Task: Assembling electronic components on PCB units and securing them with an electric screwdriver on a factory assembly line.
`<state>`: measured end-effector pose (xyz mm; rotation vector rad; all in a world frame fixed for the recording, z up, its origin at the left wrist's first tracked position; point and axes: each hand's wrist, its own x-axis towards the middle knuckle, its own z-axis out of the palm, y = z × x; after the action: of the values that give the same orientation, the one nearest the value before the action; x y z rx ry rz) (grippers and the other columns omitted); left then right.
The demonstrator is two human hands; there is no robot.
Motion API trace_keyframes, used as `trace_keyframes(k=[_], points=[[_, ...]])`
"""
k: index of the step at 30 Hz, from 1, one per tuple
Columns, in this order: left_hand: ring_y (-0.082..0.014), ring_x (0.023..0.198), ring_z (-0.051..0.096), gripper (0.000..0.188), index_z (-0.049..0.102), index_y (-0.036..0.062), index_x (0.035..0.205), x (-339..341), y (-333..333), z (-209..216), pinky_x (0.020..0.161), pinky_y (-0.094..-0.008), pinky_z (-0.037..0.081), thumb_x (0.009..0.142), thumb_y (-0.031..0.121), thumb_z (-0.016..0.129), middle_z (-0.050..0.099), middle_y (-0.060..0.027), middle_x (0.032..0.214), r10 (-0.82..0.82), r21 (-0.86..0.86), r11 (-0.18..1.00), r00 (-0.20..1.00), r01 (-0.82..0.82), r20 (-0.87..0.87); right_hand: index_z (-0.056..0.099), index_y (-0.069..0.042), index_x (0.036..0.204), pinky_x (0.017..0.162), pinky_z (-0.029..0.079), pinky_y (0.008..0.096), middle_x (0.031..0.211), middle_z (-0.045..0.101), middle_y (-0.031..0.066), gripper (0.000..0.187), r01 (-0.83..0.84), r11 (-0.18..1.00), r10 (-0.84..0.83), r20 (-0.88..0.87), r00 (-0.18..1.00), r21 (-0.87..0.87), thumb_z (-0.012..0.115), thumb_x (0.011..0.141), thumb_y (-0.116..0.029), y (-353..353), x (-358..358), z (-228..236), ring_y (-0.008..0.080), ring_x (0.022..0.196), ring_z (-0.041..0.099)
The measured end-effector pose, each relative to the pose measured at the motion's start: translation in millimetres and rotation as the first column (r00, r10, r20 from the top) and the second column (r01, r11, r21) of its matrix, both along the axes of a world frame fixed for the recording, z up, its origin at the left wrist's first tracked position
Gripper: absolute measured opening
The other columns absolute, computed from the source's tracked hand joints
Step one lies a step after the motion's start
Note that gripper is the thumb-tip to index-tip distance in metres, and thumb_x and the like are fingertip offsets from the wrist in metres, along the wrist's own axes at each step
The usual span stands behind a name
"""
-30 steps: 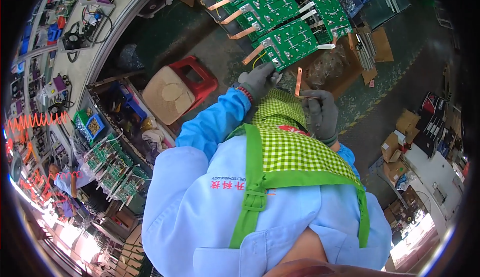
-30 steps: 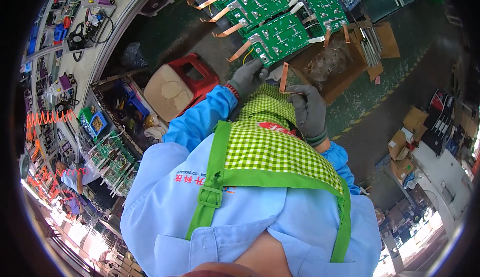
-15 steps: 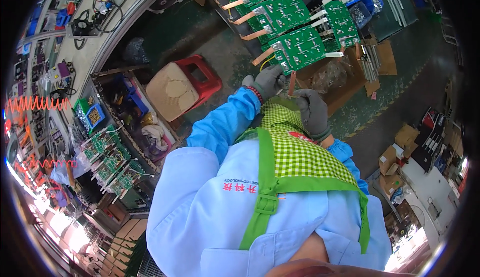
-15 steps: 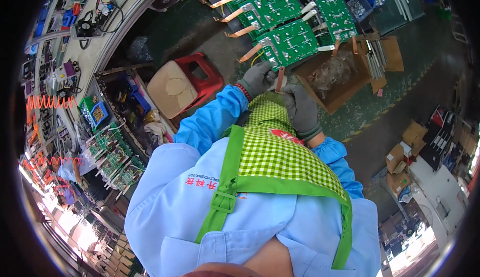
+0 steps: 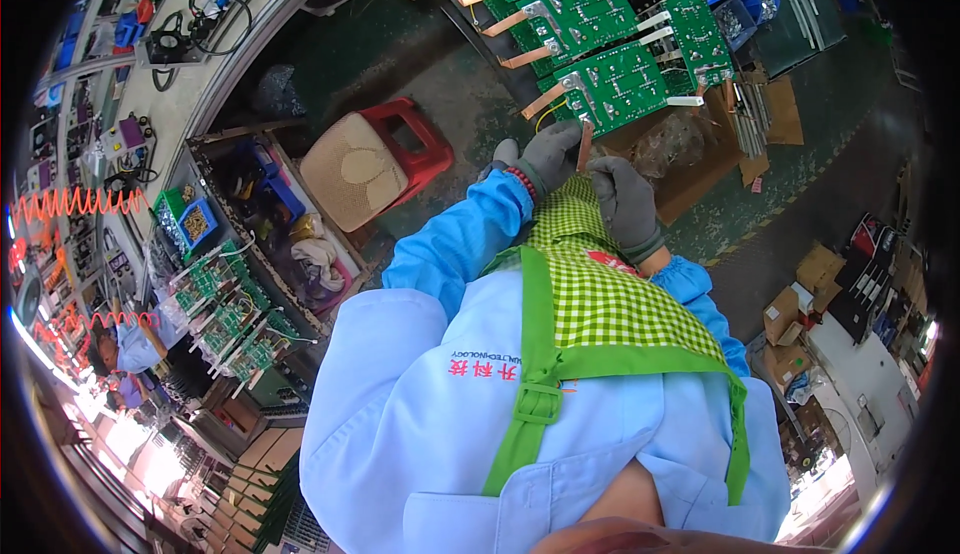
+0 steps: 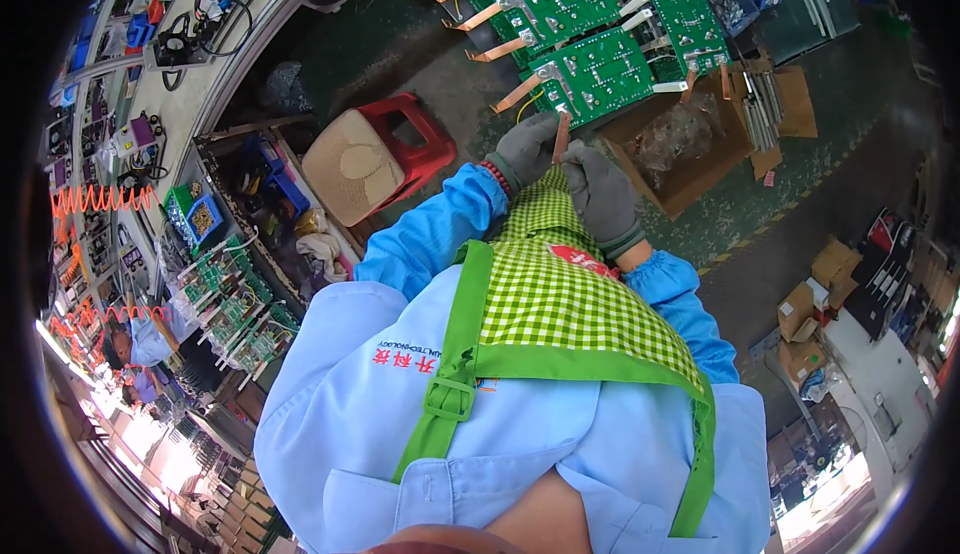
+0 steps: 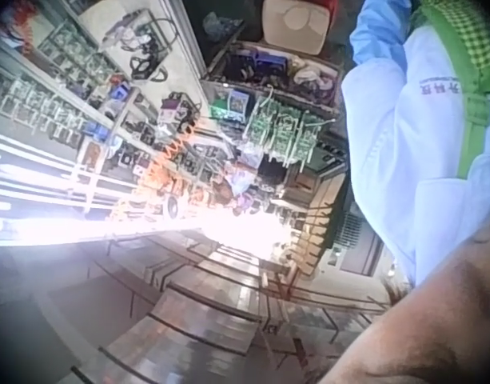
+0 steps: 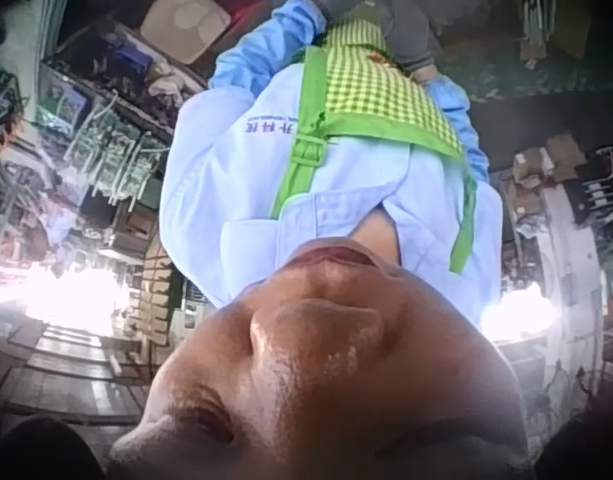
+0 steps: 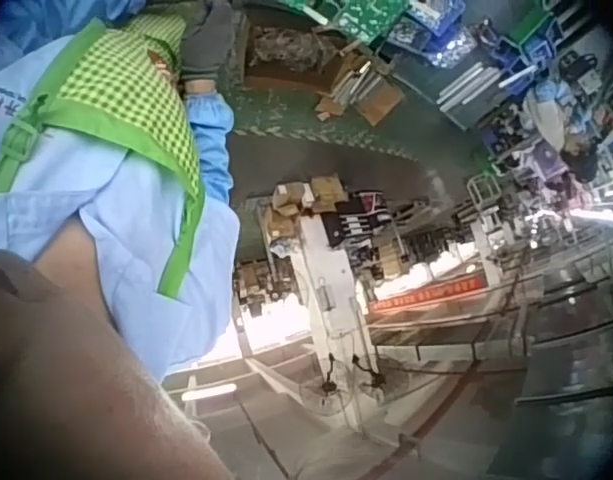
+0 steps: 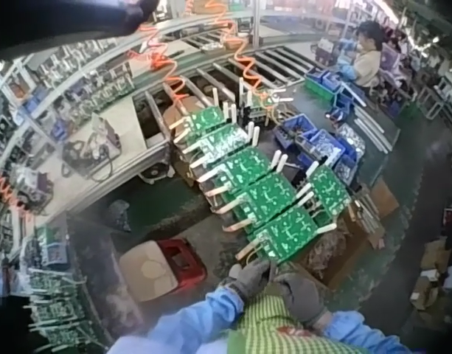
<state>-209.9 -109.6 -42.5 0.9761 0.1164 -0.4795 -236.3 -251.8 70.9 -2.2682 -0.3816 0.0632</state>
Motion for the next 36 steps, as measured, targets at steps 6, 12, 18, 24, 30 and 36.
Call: trace_keyframes(k=[6,12,18,24,30,36], points=[[-0.0135,0.082,0.055,0.027,0.054,0.0037,0.111,19,10,-16,0.071,-0.0278,0.047,0.088,0.018,0.056,0.057,-0.0055,0.096,-0.136,-0.063,0.99,0.954,0.123,-0.267,0.056,-0.004,0.097,0.063,0.047,0.0329,0.085,0.061,0.0122,0.015,0.071,0.997,-0.071,-0.007,0.997,0.016,0.053,0.089,-0.017,-4,-3,5,0.0254,0.071,0.061],[-0.0161,0.082,0.055,0.021,0.054,0.0007,0.106,22,10,-19,0.072,-0.0319,0.048,0.088,0.012,0.053,0.056,-0.0069,0.097,-0.193,-0.357,0.931,0.936,0.08,-0.293,0.056,-0.005,0.098,0.063,0.048,0.033,0.085,0.061,0.0114,0.017,0.087,0.996,-0.087,0.006,0.996,0.008,0.052,0.09,-0.02,-4,-5,4,0.0235,0.071,0.061],[-0.0172,0.082,0.056,0.017,0.054,0.0037,0.099,20,21,15,0.073,-0.0323,0.048,0.088,0.016,0.051,0.056,-0.0062,0.091,-0.26,-0.393,0.916,0.856,0.073,-0.446,0.056,-0.006,0.095,0.063,0.047,0.0374,0.086,0.061,0.0139,0.014,0.032,0.999,-0.032,0.0,0.999,-0.03,0.053,0.088,-0.018,7,-4,-2,0.0306,0.075,0.061],[-0.0154,0.077,0.058,0.018,0.056,0.0036,0.096,22,9,27,0.068,-0.0322,0.05,0.086,0.018,0.056,0.06,-0.0066,0.089,-0.175,-0.212,0.973,0.882,0.088,-0.437,0.055,-0.006,0.096,0.063,0.048,0.0382,0.086,0.06,0.0152,0.014,-0.047,0.984,0.036,-0.065,0.997,-0.173,0.055,0.087,-0.017,14,0,-6,0.034,0.076,0.06],[-0.0147,0.069,0.058,0.023,0.06,-0.0027,0.088,35,13,29,0.061,-0.0269,0.048,0.082,0.02,0.061,0.061,-0.0085,0.078,-0.226,0.393,0.874,0.955,0.286,-0.193,0.055,-0.007,0.099,0.063,0.048,0.0385,0.086,0.061,0.015,0.018,-0.138,0.98,0.134,-0.042,0.99,-0.145,0.058,0.084,-0.016,28,12,7,0.0328,0.075,0.06],[-0.0126,0.053,0.052,0.027,0.06,-0.0011,0.078,52,24,30,0.046,-0.0246,0.038,0.084,0.025,0.057,0.056,-0.0064,0.063,-0.453,0.413,0.775,0.876,0.479,-0.166,0.058,-0.007,0.099,0.062,0.047,0.0344,0.083,0.061,0.0118,0.021,0.06,0.991,-0.058,0.02,0.998,-0.119,0.06,0.084,-0.021,-40,65,59,0.0261,0.072,0.06]])
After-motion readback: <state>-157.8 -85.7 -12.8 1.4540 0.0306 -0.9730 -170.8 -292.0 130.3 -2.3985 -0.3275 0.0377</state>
